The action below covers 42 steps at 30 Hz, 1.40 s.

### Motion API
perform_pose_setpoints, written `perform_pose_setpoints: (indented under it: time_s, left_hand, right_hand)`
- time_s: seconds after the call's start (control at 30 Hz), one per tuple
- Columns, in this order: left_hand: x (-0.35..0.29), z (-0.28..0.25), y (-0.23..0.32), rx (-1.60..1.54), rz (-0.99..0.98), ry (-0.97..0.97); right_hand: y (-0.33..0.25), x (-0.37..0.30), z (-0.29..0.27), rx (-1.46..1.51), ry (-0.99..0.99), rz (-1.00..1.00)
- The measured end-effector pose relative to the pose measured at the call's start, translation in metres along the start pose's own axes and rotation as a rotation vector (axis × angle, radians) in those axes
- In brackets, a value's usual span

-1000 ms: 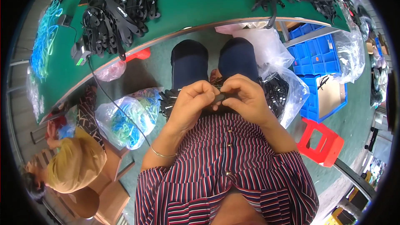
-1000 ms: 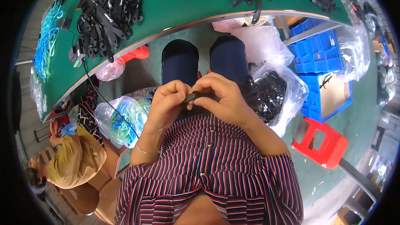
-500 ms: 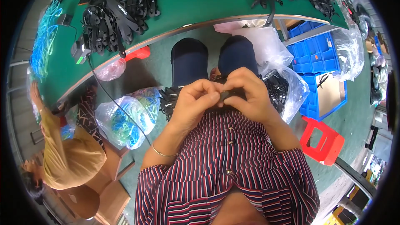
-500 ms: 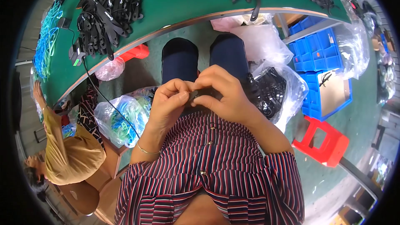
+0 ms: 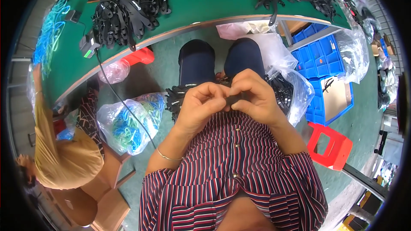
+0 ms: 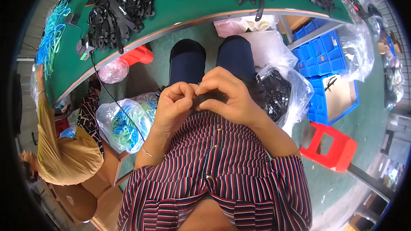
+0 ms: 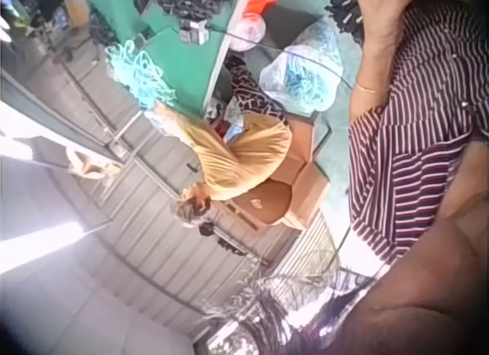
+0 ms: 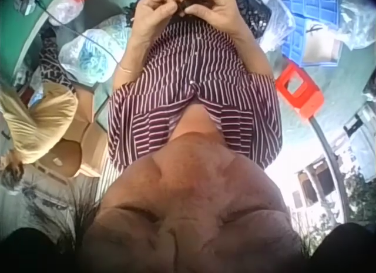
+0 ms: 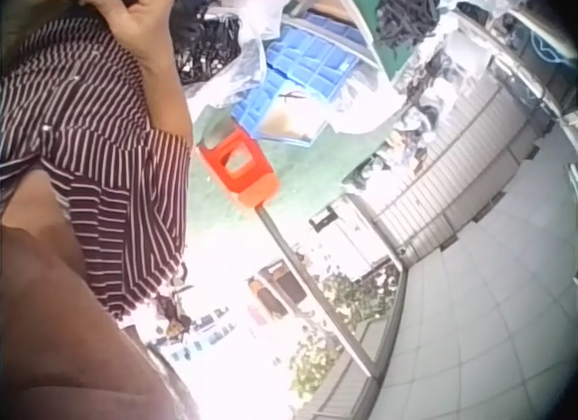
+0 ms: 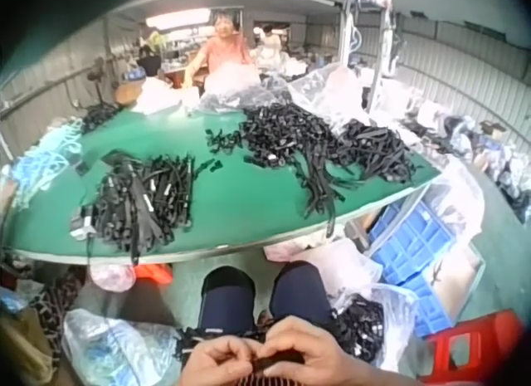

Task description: The person assembles black plastic straps and buckles by hand at a factory workstation.

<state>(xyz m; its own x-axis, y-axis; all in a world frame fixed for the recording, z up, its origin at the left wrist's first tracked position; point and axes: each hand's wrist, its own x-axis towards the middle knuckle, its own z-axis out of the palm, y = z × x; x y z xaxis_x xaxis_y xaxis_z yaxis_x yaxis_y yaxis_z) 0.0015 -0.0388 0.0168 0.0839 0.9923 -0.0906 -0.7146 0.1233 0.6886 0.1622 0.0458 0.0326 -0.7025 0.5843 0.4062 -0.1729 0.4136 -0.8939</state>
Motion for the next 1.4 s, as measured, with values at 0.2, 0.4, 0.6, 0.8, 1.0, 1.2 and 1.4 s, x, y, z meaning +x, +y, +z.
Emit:
perform_pose_setpoints:
  time_s: [0.2,0.4,0.6,0.8,1.0,1.2,1.4]
  left_hand:
    - [-0.005,0.001,-0.005,-0.057,-0.019,-0.063]
    - [-0.006,0.015,-0.007,0.064,0.028,0.033]
    - [-0.007,0.021,-0.014,0.66,0.374,0.021]
    - [-0.008,0.033,0.0,1.115,0.346,-0.189]
    - [-0.027,0.041,-0.004,0.381,-0.038,-0.242]
    - [-0.028,0.039,-0.014,0.001,-0.126,-0.238]
    - [-0.027,0.052,0.001,0.542,-0.154,-0.108]
  right_hand:
    - [-0.009,-0.007,0.0,0.03,0.011,-0.006]
    - [-0.025,-0.008,0.0,-0.338,0.064,-0.152]
    - [-0.039,-0.023,-0.007,-0.21,0.039,0.261]
    - [-0.039,-0.036,-0.004,-0.084,0.001,0.254]
    - [-0.041,-0.052,0.007,0.594,0.02,0.277]
    - [-0.03,-0.06,0.016,0.924,0.079,0.18]
    - [-0.046,-0.045,-0.007,-0.291,0.152,-0.098]
